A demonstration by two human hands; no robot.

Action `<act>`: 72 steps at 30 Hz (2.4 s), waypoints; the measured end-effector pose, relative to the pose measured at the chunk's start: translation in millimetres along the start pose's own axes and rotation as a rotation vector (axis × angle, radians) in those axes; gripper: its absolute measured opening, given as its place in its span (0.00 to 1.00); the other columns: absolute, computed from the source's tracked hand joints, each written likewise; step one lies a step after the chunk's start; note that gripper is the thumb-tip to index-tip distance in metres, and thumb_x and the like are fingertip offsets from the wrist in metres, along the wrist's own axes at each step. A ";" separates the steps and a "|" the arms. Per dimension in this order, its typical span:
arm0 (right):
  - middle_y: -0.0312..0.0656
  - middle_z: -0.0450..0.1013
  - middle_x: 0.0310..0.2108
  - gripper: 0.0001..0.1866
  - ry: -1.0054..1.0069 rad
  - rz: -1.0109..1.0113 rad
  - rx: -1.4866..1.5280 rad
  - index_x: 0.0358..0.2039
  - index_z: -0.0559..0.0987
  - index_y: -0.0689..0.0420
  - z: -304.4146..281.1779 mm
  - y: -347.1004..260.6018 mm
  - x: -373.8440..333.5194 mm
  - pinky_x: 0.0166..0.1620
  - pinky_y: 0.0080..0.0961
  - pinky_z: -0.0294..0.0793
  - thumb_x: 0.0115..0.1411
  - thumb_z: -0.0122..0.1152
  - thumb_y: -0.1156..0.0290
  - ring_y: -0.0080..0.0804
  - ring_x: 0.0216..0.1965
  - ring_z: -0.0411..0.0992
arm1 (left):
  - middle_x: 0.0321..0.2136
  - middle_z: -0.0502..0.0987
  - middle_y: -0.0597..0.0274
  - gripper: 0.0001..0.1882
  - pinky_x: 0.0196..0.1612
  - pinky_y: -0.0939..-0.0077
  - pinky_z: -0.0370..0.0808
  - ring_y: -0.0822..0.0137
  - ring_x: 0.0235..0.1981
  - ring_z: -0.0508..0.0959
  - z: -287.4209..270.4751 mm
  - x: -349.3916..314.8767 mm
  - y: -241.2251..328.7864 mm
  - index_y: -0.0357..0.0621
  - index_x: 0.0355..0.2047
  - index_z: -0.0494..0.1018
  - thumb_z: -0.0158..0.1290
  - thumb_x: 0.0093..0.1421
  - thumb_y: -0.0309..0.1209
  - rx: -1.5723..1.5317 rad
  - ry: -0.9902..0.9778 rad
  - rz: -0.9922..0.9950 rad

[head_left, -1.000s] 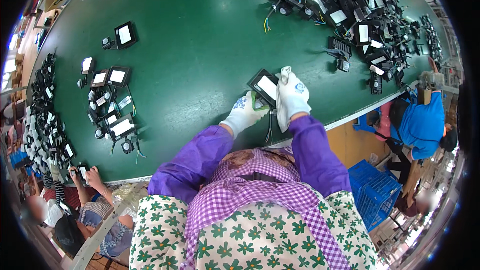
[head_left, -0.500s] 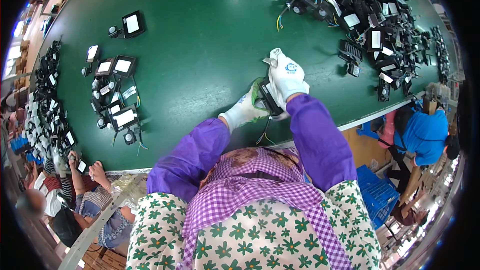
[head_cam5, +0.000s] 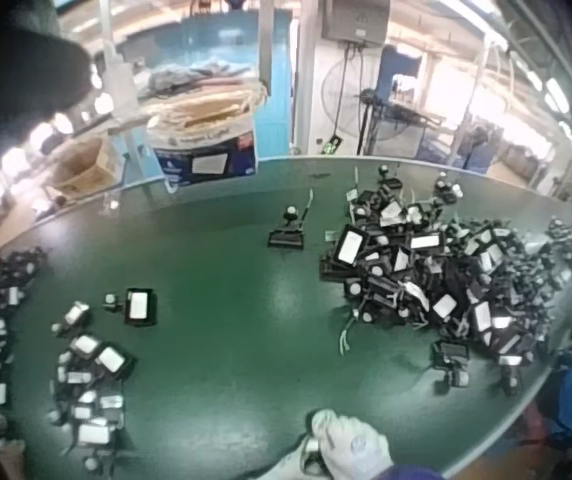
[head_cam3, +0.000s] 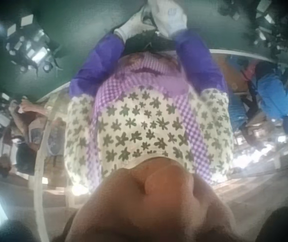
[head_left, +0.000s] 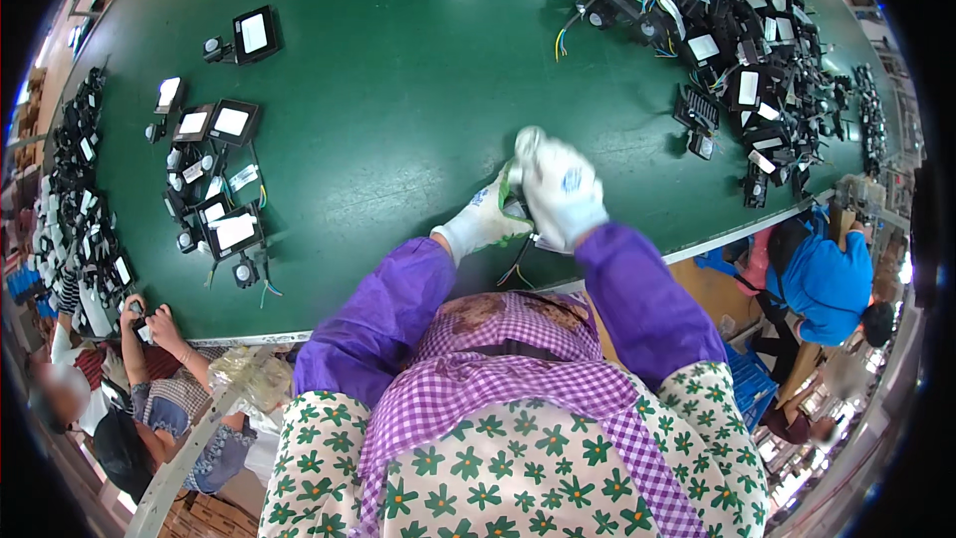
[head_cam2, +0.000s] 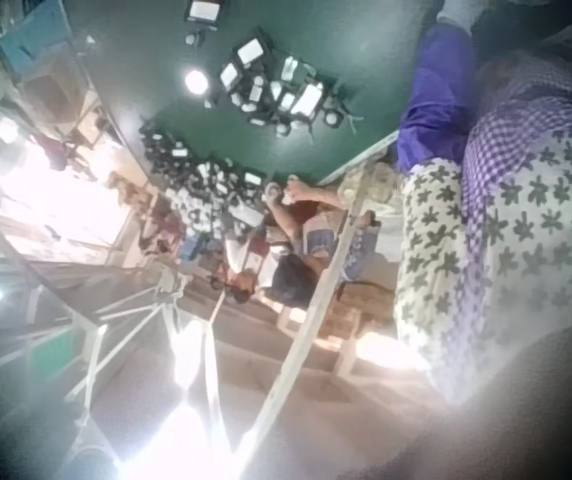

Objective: Wiping and cleaning small LED floodlight housings on a production line.

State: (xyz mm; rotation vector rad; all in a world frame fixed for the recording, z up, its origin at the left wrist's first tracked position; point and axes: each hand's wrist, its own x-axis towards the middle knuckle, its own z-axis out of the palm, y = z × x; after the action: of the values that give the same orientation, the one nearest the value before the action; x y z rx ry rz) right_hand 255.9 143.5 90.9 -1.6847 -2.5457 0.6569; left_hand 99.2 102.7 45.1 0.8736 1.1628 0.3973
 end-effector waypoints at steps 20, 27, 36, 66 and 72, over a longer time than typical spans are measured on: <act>0.51 0.77 0.37 0.13 0.081 0.409 0.516 0.42 0.75 0.59 10.6 35.8 53.0 0.43 0.42 0.74 0.69 0.44 0.64 0.50 0.41 0.75 | 0.48 0.74 0.60 0.54 0.24 0.77 0.74 0.73 0.29 0.73 13.6 8.8 -13.5 0.51 0.71 0.47 0.65 0.47 0.24 0.014 0.053 0.122; 0.51 0.77 0.41 0.18 0.166 0.313 0.074 0.47 0.75 0.54 54.6 52.8 -0.7 0.47 0.46 0.73 0.66 0.48 0.56 0.52 0.43 0.76 | 0.49 0.74 0.59 0.56 0.23 0.78 0.74 0.74 0.25 0.72 11.5 7.9 -2.0 0.54 0.72 0.44 0.65 0.47 0.27 0.060 0.024 0.129; 0.46 0.75 0.35 0.12 0.238 -0.051 -0.008 0.43 0.76 0.55 48.4 26.2 -47.5 0.43 0.42 0.75 0.60 0.56 0.64 0.47 0.39 0.75 | 0.54 0.72 0.52 0.54 0.51 0.70 0.75 0.63 0.50 0.74 15.1 17.8 -32.8 0.45 0.69 0.49 0.69 0.46 0.31 -0.073 0.084 0.317; 0.51 0.78 0.43 0.21 0.055 0.574 0.391 0.47 0.77 0.53 19.0 57.0 20.1 0.50 0.41 0.72 0.66 0.46 0.51 0.51 0.48 0.74 | 0.54 0.72 0.55 0.59 0.35 0.72 0.77 0.65 0.47 0.76 -10.5 1.5 -23.4 0.54 0.73 0.39 0.67 0.49 0.26 -0.018 -0.018 0.163; 0.52 0.77 0.40 0.16 0.304 0.550 0.436 0.45 0.77 0.56 32.7 85.0 -36.7 0.47 0.42 0.73 0.62 0.56 0.61 0.54 0.44 0.75 | 0.51 0.73 0.46 0.52 0.45 0.60 0.76 0.55 0.45 0.77 -176.5 -114.6 -0.9 0.46 0.70 0.49 0.67 0.49 0.32 0.565 0.199 -0.130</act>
State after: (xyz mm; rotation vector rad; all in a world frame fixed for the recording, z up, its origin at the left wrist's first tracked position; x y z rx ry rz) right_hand 337.8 128.2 38.9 -2.1054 -1.5906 0.8192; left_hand -105.3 92.6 93.6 1.2563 1.5422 0.0415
